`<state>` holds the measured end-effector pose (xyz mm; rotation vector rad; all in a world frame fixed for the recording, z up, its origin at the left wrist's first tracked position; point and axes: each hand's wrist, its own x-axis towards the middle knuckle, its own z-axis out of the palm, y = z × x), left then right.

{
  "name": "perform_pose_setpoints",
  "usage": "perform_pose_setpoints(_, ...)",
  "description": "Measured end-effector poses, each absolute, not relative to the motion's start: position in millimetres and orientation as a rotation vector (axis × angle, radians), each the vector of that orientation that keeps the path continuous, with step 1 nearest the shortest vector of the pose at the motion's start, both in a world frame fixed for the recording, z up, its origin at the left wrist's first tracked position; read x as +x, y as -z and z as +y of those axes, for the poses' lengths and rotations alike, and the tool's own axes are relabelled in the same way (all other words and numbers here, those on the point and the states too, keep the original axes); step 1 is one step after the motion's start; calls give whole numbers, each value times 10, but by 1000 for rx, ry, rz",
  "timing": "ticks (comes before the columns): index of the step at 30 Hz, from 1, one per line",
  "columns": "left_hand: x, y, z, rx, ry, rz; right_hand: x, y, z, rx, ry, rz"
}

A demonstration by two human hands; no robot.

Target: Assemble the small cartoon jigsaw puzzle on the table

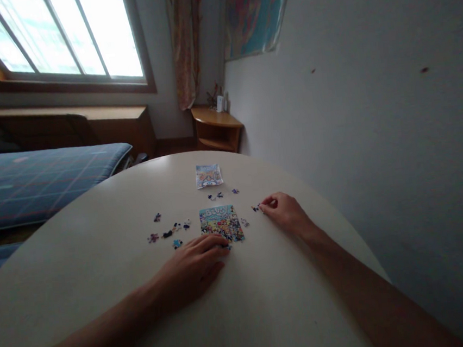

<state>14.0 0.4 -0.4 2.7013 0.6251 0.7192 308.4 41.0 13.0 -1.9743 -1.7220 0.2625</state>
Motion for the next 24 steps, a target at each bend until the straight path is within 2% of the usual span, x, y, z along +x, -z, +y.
perform_pose_setpoints(24, 140, 12, 0, 2719, -733, 636, 3147, -120, 437, -1933, -326, -1814)
